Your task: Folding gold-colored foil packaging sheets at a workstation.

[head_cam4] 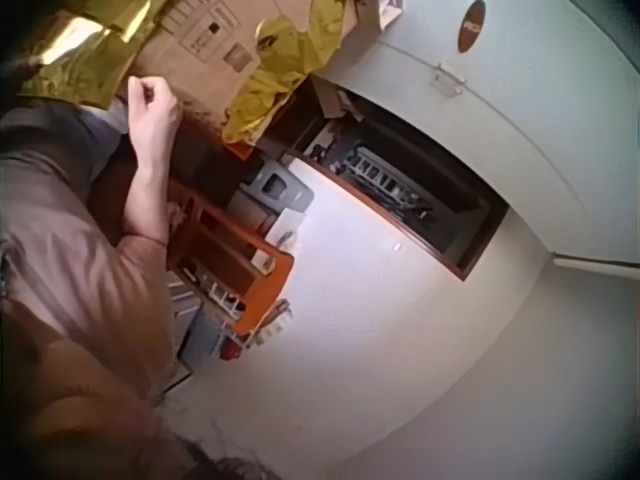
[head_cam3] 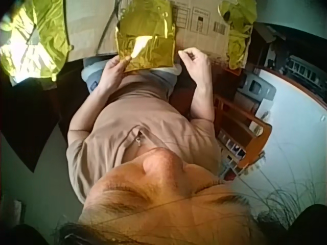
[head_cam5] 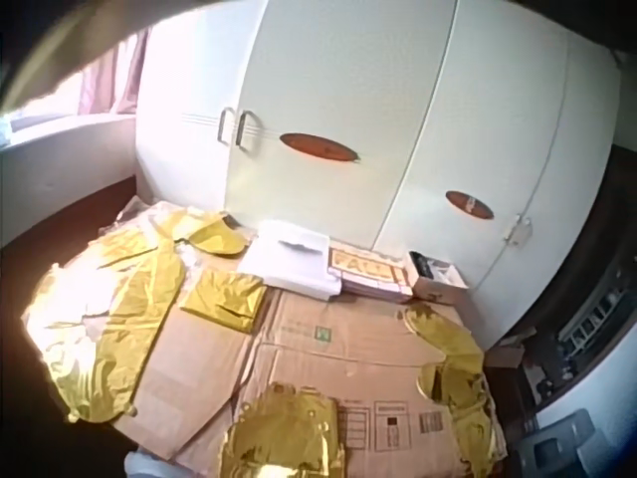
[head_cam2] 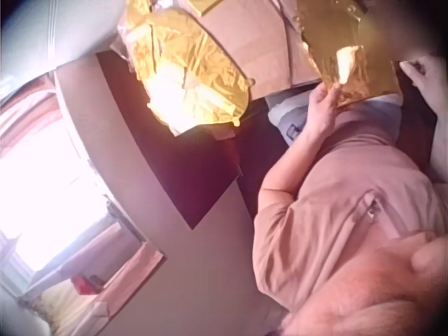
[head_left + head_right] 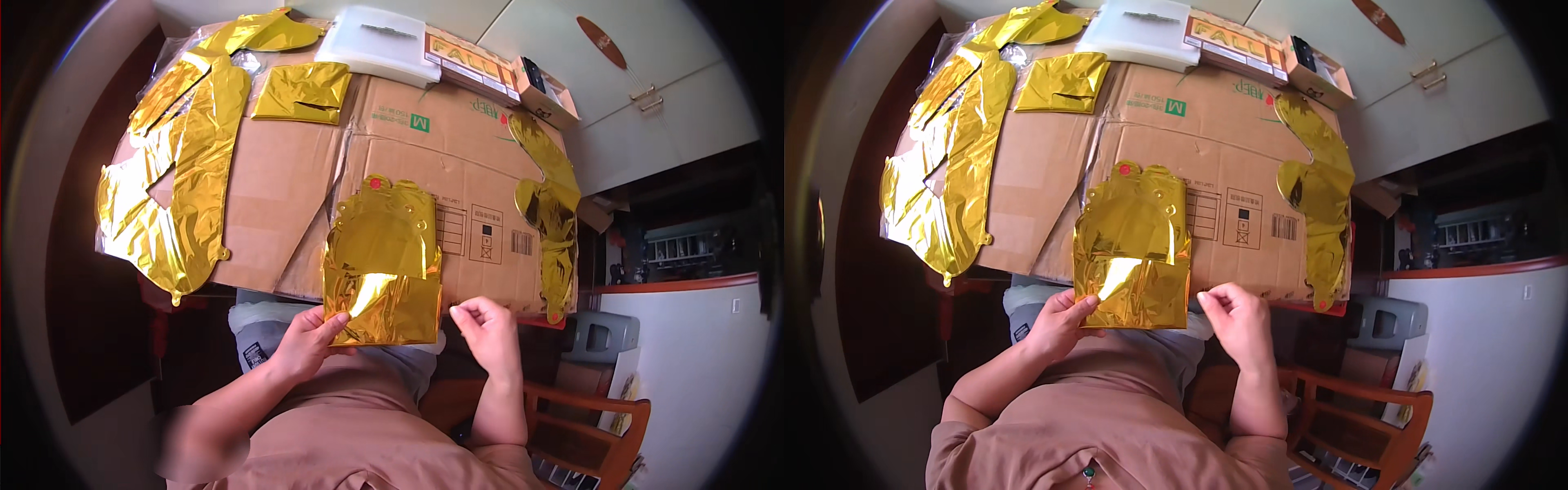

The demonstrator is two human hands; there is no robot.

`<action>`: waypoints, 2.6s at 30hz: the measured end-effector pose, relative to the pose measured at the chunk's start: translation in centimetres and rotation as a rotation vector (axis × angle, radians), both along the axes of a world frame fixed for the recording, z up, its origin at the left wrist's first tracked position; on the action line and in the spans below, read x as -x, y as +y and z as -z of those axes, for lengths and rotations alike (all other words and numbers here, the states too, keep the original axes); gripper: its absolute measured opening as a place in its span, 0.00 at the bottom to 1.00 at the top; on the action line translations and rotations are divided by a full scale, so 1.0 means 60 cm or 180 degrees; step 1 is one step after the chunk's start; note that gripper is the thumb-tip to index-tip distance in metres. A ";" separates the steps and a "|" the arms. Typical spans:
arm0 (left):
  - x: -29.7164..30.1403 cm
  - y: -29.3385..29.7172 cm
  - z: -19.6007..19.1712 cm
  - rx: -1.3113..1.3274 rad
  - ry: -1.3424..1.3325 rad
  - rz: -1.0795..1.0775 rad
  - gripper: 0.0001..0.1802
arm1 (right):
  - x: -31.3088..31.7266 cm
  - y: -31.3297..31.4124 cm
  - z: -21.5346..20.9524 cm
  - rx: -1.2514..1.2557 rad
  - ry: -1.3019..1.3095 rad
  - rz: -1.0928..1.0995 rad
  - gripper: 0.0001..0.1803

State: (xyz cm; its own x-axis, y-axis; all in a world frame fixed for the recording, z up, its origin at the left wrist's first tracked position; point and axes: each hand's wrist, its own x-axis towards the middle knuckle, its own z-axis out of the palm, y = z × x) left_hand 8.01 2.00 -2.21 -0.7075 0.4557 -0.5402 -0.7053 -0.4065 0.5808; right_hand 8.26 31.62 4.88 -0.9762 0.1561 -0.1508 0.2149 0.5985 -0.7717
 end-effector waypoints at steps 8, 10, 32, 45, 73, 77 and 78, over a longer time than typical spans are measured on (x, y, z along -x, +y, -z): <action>-0.002 0.002 -0.006 0.0153 0.0075 -0.0008 0.13 | -0.023 -0.038 0.036 0.0217 -0.0314 -0.0135 0.14; -0.003 0.001 -0.002 0.0200 0.0145 -0.0005 0.14 | -0.020 -0.040 0.034 0.0264 -0.0333 -0.0178 0.14; -0.002 -0.012 -0.015 -0.0388 -0.0114 -0.0082 0.17 | 0.075 -0.035 0.037 -0.1093 0.1062 -0.2091 0.45; -0.015 -0.019 -0.010 -0.0817 -0.0332 -0.0373 0.18 | 0.081 -0.025 0.012 0.1749 -0.0470 -0.0252 0.26; -0.007 -0.008 -0.020 -0.0753 -0.0676 -0.0437 0.17 | 0.082 -0.005 -0.010 0.1694 -0.1235 -0.0455 0.13; -0.007 -0.011 -0.019 -0.0797 -0.0648 -0.0433 0.17 | 0.083 -0.002 -0.011 0.1329 -0.0945 -0.0367 0.12; -0.008 -0.012 -0.020 -0.0799 -0.0647 -0.0444 0.17 | 0.086 -0.001 -0.013 0.1284 -0.1060 -0.0399 0.12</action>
